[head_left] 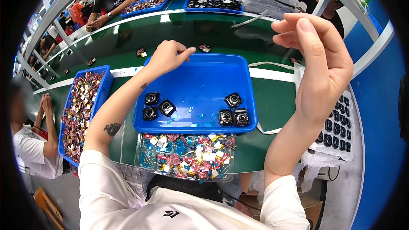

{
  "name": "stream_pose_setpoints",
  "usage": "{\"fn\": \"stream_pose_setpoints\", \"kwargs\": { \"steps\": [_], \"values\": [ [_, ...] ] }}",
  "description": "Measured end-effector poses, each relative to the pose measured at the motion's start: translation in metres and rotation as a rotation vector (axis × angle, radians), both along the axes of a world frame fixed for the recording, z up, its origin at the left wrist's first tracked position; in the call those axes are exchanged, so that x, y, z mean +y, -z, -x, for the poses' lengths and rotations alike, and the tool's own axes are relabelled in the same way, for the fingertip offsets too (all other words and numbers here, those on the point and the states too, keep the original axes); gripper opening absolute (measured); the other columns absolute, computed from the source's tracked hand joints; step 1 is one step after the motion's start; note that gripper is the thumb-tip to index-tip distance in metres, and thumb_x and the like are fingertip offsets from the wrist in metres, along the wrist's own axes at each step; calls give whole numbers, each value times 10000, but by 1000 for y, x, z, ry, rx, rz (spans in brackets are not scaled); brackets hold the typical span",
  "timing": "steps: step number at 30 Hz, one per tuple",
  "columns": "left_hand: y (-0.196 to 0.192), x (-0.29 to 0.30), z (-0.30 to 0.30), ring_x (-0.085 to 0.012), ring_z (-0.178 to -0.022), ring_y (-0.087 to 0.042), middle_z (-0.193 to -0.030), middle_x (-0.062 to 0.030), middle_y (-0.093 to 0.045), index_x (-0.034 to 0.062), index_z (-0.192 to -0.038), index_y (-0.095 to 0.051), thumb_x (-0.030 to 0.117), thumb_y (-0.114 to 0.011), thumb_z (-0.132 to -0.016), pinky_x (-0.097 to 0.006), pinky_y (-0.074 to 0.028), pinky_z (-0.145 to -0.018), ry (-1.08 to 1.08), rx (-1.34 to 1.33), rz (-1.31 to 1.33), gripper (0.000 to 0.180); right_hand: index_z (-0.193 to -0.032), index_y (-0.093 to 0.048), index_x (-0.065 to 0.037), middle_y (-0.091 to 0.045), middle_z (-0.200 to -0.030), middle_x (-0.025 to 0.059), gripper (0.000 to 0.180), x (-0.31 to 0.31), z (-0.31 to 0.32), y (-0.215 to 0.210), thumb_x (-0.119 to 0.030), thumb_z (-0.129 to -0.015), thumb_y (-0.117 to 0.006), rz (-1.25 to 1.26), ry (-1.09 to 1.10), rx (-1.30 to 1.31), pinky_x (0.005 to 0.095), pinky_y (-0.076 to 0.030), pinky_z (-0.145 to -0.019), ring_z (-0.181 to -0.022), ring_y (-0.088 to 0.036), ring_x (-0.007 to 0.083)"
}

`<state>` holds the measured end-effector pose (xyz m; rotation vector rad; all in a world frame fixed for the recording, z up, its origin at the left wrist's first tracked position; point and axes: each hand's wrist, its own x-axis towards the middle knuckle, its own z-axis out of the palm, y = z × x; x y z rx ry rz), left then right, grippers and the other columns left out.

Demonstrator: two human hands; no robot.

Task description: Assembling camera lens components on a factory production line.

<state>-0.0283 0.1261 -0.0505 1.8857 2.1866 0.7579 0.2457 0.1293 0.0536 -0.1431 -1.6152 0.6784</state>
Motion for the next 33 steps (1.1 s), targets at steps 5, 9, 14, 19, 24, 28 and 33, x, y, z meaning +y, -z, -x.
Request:
{"fn": "stream_pose_setpoints", "kwargs": {
  "steps": [5, 9, 14, 19, 24, 28, 33],
  "values": [
    [6, -96, -10, -221, -644, -578, -709, -105, -628, 21, -762, -686, 152, -710, -749, -322, -450, -573, 280, 54, -66, 134, -908, -661, 43, -675, -784, 110, 175, -7, 12, 6, -109, -894, -575, -4, -12, -186, 237, -507, -677, -708, -641, 143],
    [4, -160, -32, -247, -643, -597, -643, -67, -606, 48, -777, -689, 189, -728, -721, -366, -470, -600, 429, 109, 36, 157, -899, -668, 42, -672, -777, 106, 170, -11, 22, 10, -109, -892, -591, -62, -37, -323, 224, -507, -683, -719, -640, 130],
    [10, -202, -45, -223, -545, -584, -536, -35, -562, 68, -764, -687, 194, -751, -688, -353, -458, -551, 273, 129, -4, 160, -900, -664, 49, -669, -789, 95, 146, -13, 26, 13, -79, -889, -594, -150, -93, -419, 222, -508, -681, -727, -642, 130],
    [26, -211, -47, -212, -519, -569, -524, -36, -557, 80, -778, -709, 156, -749, -668, -335, -434, -515, 201, 182, 59, 140, -891, -664, 39, -667, -782, 79, 121, -22, 31, 15, -68, -873, -610, -127, -62, -469, 218, -497, -669, -727, -638, 121],
    [14, -204, -41, -219, -508, -562, -545, -59, -571, 50, -747, -698, 94, -701, -674, -340, -430, -507, 299, 26, 4, 85, -880, -659, 40, -666, -789, 95, 135, -17, 38, 20, -77, -816, -642, -268, -251, -657, 245, -490, -667, -720, -639, 140],
    [-24, -182, -41, -207, -488, -529, -536, -59, -540, 24, -697, -661, 65, -666, -672, -309, -394, -484, 395, -159, -98, 49, -914, -658, 36, -670, -834, 135, 195, -17, 42, 25, -95, -773, -686, -274, -451, -821, 295, -508, -678, -735, -652, 211],
    [-64, -156, -47, -130, -507, -491, -579, -46, -557, -3, -692, -647, 70, -649, -685, -248, -340, -454, 445, -231, -301, 73, -921, -646, 15, -665, -816, 137, 272, -16, 42, 28, -191, -752, -703, -187, -586, -849, 317, -522, -642, -722, -661, 235]
  ]
}}
